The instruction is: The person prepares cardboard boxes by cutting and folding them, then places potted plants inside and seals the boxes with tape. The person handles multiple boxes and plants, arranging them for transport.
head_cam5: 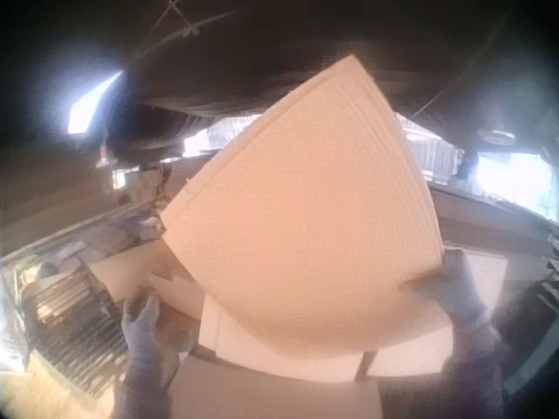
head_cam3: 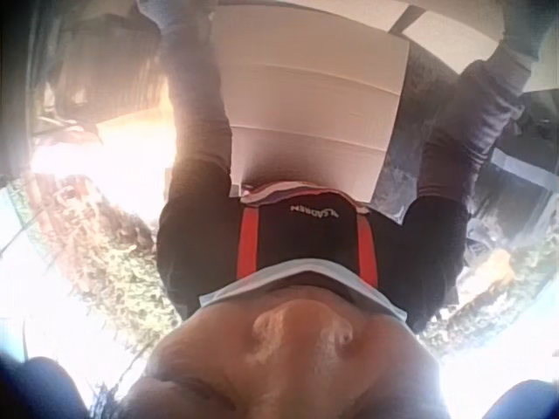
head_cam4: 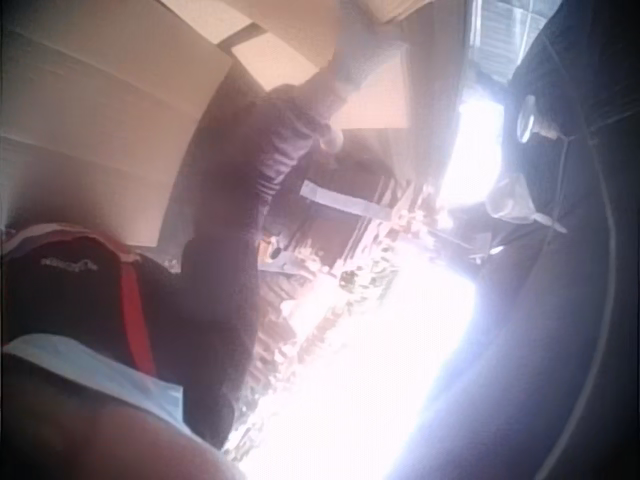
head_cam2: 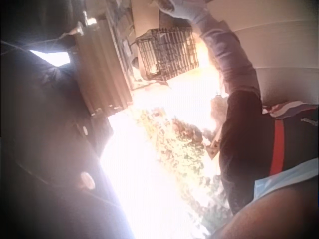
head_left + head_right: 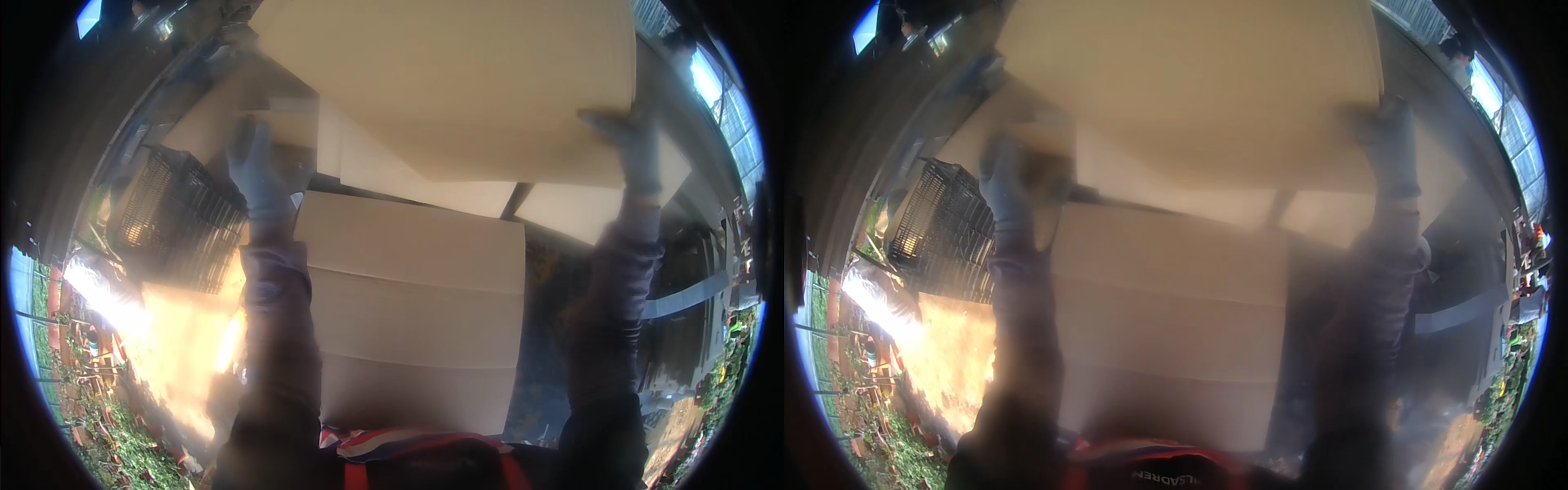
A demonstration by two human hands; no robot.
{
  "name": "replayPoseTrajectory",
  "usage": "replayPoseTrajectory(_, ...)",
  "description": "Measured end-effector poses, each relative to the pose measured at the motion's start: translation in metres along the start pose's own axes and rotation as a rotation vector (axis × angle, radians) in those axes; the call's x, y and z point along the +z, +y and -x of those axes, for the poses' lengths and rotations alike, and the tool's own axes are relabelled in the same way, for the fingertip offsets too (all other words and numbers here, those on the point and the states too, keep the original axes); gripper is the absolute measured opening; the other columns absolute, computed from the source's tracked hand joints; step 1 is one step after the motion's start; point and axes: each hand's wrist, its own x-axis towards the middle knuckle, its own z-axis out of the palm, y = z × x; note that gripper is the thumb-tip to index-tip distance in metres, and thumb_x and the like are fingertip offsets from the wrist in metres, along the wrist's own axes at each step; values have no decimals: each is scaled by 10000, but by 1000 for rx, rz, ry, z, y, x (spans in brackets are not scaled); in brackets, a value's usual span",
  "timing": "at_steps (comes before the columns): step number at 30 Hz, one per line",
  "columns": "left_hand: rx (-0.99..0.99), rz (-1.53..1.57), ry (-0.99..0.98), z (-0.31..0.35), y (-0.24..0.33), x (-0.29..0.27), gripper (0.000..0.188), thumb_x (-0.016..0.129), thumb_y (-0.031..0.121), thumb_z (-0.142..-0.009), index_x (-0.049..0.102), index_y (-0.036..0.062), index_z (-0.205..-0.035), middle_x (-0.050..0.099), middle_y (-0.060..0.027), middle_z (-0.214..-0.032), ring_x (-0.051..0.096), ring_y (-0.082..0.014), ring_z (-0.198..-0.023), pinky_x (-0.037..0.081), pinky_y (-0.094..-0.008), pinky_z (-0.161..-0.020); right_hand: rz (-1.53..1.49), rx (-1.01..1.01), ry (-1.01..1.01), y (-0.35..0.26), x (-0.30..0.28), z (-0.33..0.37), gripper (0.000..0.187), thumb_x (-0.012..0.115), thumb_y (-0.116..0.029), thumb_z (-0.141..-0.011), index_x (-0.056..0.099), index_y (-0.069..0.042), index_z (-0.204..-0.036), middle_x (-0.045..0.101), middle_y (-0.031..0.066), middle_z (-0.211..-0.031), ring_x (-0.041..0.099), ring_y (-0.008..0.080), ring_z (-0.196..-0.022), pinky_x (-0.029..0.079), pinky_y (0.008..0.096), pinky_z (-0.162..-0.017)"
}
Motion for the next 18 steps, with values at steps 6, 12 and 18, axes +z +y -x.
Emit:
replayPoseTrajectory(6,-70,-112,77,58,-50,-40,466,717,108,-855,521,-40,-1250,585,-76,-1164,598,-174,-1007,524,-276,-834,705,-555,-69,-36,57,-100,601,802,-142,-701,591,-21,-1250,698,127,-992,677,233,-898,542,358,-805)
replayPoseTrajectory(12,-410,107,-378,85,-125,-28,609,747,107,-831,449,-54,-1337,497,-176,-1339,542,-230,-1179,464,-318,-1002,1060,-204,-70,2,179,-108,882,863,-237,-592,477,-104,-1374,605,145,-1197,589,345,-1106,479,455,-947)
replayPoseTrajectory(18,-465,-348,-394,109,-216,-12,934,827,215,-755,275,-41,-1464,291,-257,-1513,360,-346,-1378,395,-402,-1082,654,-50,702,77,166,14,1096,924,-299,-527,348,6,-1409,449,237,-1355,447,415,-1237,414,467,-1010)
